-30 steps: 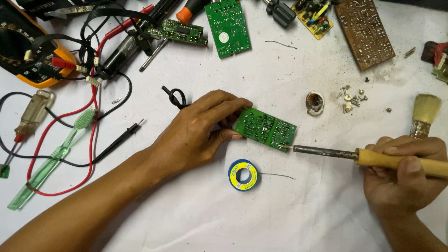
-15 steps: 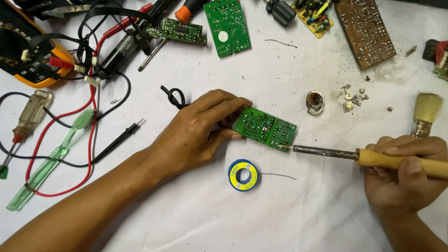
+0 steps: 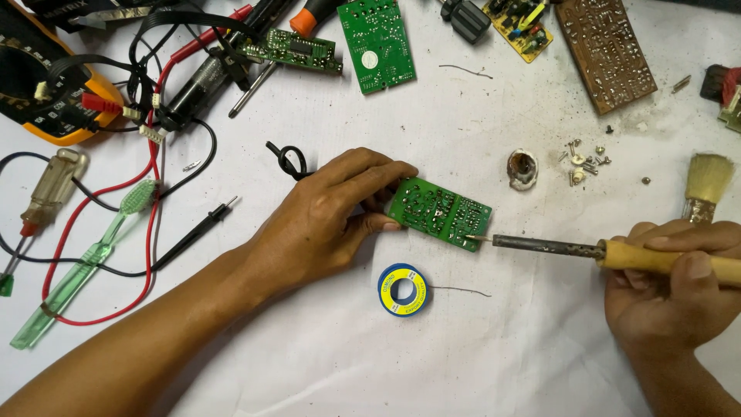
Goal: Soldering electronic components onto a printed circuit board using a soldering iron and solder wire on a workbench.
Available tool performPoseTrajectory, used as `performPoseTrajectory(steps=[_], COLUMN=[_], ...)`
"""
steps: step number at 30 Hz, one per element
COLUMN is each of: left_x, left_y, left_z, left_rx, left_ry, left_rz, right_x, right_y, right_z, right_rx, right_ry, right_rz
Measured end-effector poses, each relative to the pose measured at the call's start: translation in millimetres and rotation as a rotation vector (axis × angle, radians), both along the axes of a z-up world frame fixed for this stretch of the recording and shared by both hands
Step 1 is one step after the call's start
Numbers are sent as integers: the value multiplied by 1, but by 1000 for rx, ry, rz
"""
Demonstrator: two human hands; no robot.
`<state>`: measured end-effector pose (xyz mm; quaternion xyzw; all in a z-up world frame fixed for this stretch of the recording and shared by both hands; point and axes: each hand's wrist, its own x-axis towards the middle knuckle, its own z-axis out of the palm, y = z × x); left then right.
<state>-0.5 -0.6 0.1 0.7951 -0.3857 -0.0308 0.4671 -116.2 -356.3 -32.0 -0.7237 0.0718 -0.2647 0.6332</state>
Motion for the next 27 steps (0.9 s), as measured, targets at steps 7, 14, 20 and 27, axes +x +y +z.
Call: performPoseTrajectory(steps=[7, 14, 20, 27], left_x=[0, -1, -6, -5], left_y=[0, -1, 0, 4], left_z=[-1, 0, 3, 7], left_rx=[4, -16, -53, -95], left_ry=[-9, 0, -42, -133], left_rz=[2, 6, 52, 130], right_x=[4, 14, 19, 21], right_y=[4, 10, 6, 3], right_z=[5, 25, 34, 34], right_rx=[15, 227, 313, 317], right_ry=[9, 95, 129, 128], right_rz=[-21, -46, -43, -79])
